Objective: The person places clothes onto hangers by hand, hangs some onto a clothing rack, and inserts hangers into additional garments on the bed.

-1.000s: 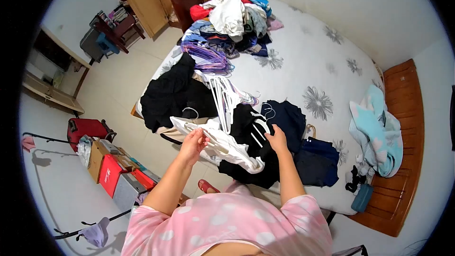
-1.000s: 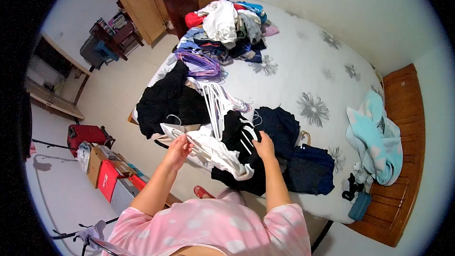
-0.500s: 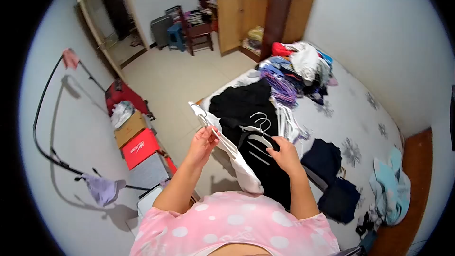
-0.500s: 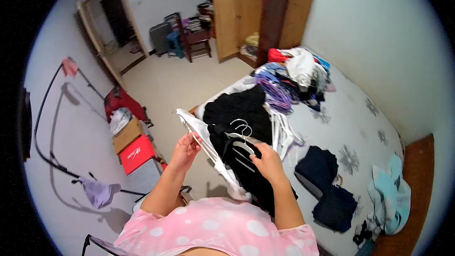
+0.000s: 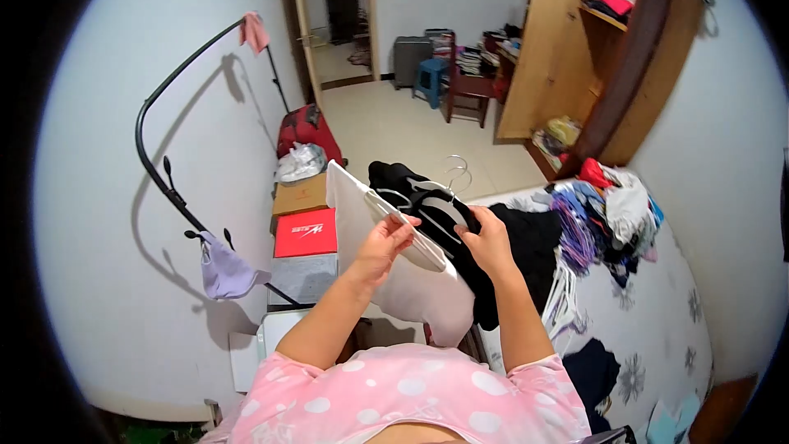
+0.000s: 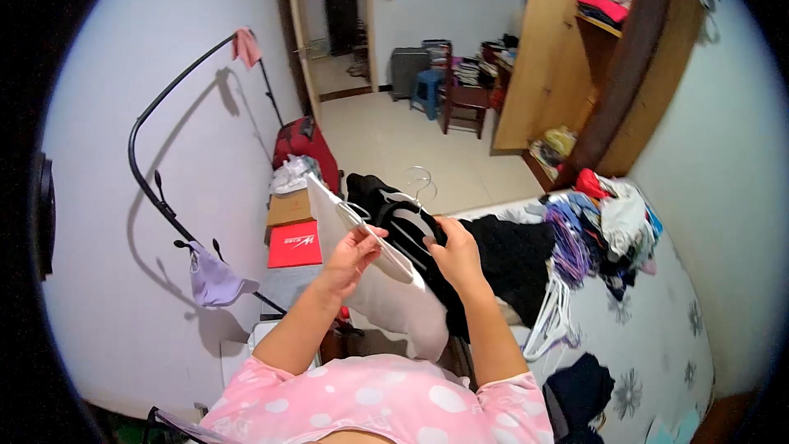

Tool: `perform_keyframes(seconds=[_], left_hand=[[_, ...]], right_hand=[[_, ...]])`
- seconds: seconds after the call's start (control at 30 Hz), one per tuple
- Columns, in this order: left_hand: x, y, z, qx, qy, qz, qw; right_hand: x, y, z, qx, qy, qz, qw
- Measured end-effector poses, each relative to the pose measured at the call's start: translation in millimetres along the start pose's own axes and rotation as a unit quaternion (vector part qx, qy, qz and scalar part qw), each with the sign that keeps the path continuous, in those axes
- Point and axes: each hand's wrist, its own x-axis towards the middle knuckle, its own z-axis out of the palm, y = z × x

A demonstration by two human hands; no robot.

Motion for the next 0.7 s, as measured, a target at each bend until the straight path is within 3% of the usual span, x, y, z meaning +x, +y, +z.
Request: perform_keyframes(seconds=[0.27, 0.47, 0.7], left_hand=[[78, 6, -49, -0.007, 0.065, 0.055, 0.996], [142, 23, -67, -0.085, 0.12, 0.089, 0.985], [209, 16, -104, -0.232, 0.084, 0.155, 0.957]], right_hand=[[102, 16, 59, 0.02, -0.056, -0.059, 0.996], [180, 53, 95, 0.048, -0.106, -0.106, 0.987], [251, 77, 139, 0.044, -0.159, -0.14, 0.976]])
